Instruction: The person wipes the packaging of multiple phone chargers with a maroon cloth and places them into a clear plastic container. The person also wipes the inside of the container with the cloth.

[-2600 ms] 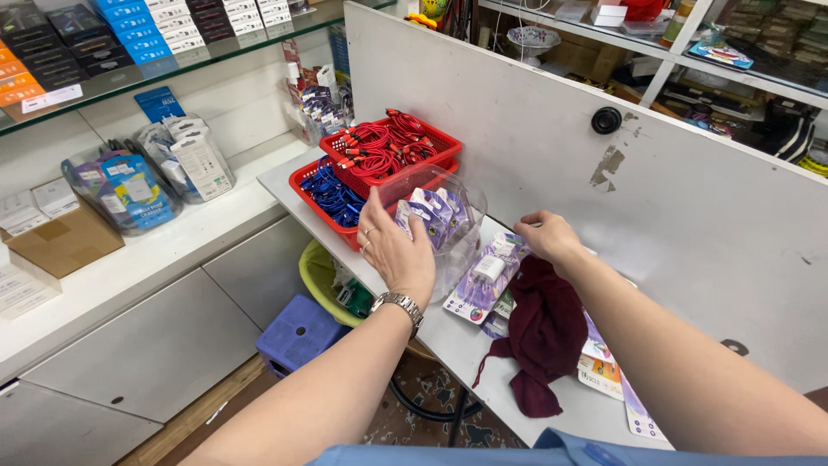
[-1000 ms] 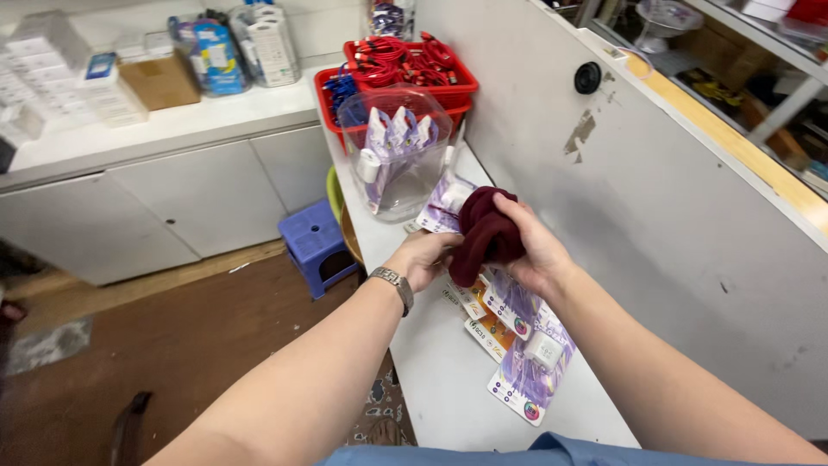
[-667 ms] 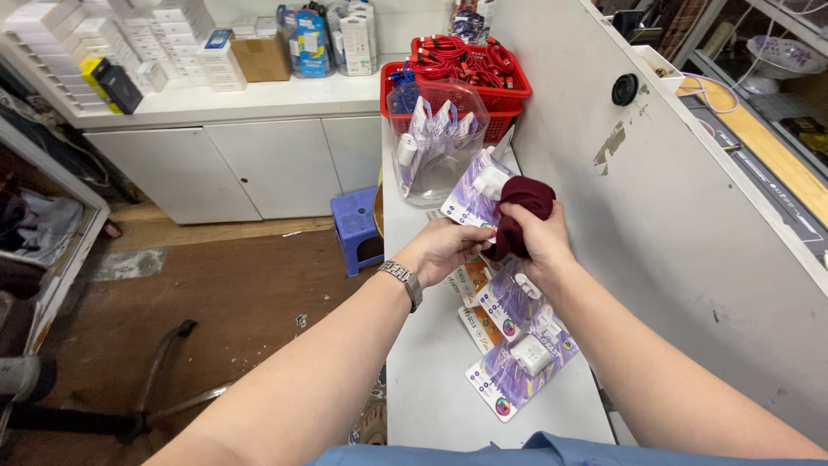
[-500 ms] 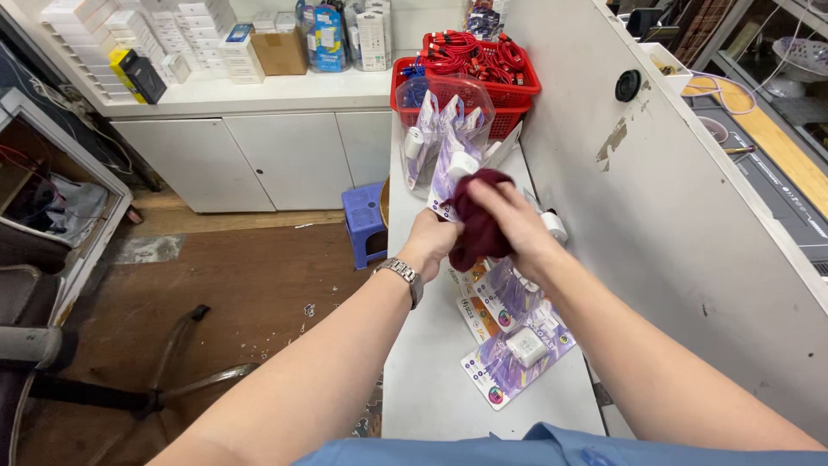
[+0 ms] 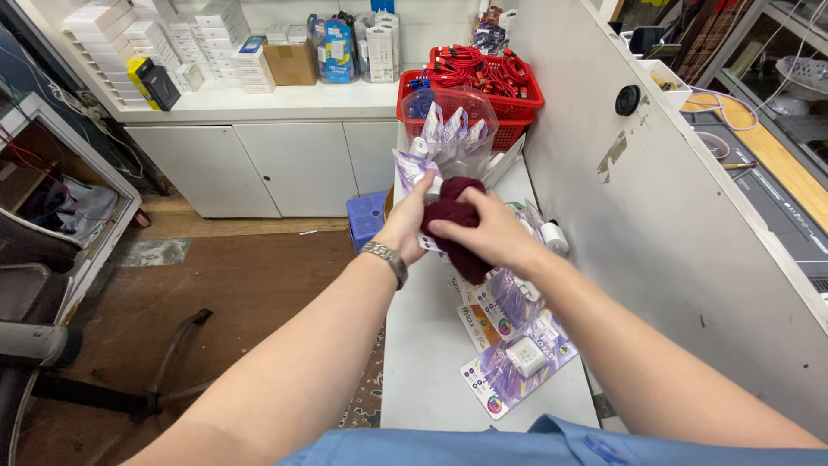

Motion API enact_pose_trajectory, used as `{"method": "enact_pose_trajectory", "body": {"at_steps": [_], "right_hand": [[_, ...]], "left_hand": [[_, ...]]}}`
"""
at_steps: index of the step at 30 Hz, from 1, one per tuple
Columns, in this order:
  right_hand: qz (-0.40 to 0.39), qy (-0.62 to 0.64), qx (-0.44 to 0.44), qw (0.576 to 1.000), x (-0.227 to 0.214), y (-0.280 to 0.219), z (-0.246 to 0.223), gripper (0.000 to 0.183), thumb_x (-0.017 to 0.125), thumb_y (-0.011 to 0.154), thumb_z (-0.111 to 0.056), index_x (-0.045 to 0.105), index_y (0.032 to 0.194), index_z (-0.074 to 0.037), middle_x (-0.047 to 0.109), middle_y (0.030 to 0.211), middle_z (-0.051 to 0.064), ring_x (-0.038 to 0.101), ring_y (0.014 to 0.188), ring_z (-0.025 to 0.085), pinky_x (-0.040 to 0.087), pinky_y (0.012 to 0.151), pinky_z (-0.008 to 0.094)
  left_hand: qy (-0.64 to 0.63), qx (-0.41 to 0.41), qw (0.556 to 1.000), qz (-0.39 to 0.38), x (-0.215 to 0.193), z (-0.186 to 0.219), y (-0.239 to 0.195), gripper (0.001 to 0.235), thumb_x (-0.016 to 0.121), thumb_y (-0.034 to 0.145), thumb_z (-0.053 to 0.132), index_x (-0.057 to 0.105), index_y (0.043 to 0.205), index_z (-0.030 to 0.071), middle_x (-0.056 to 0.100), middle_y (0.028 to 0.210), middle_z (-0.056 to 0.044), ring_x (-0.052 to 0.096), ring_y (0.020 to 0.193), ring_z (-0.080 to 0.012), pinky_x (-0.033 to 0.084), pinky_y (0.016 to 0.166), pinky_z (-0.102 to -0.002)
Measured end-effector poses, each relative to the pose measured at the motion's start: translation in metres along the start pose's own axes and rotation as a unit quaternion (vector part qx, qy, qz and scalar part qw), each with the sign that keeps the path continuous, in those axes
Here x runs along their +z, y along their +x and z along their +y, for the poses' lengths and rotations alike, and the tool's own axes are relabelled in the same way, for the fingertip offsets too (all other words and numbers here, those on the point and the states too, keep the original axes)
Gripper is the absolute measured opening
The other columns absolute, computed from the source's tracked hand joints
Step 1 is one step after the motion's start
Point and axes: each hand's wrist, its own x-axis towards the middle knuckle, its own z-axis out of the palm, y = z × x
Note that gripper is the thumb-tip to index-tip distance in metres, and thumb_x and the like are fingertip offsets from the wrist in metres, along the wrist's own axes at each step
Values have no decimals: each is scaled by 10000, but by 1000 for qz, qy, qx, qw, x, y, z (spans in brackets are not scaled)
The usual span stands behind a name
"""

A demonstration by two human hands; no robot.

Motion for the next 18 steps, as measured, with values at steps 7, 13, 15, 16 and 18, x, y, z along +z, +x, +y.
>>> {"method": "enact_pose_trajectory", "body": {"at_steps": [7,13,15,16,18], "right_hand": [[46,115,110,986,4,-2,2,526,798,775,-413,646,1130,-57,753,1142,204,772,974,319,606,856,425],[104,-6,-164,981,8,4,3,443,851,852,-293,687,1127,13,629,1191,220,646,1040,315,522,882,408],[142,-45,-196,969,13,7,0,470,867,830,-294,694,1138,16,599,1249,248,618,1063,323,517,892,394],[135,26,-101,985,14,9,-2,464,834,828,-315,680,1144,-12,649,1216,214,648,1054,294,531,893,380],[109,164,93,976,2,15,-3,455,765,824,-354,651,1157,-66,745,1151,140,704,1037,233,556,896,350]], "left_hand": [[-55,6,998,-22,-21,-5,19,410,624,977,345,588,1280,72,692,1166,-113,703,1030,-271,594,909,-470],[-104,79,991,-38,-20,3,25,412,614,999,302,615,1309,31,728,1168,-111,708,1041,-270,599,913,-451],[-79,54,994,-57,-14,6,22,385,620,985,301,605,1292,69,729,1159,-106,710,1054,-265,593,927,-455],[-66,43,995,-64,-15,10,18,372,623,979,300,600,1284,87,730,1155,-104,710,1060,-262,590,934,-457],[-26,23,999,-30,-19,19,10,350,638,953,267,610,1243,74,724,1106,-106,706,1017,-263,595,897,-468]]}}
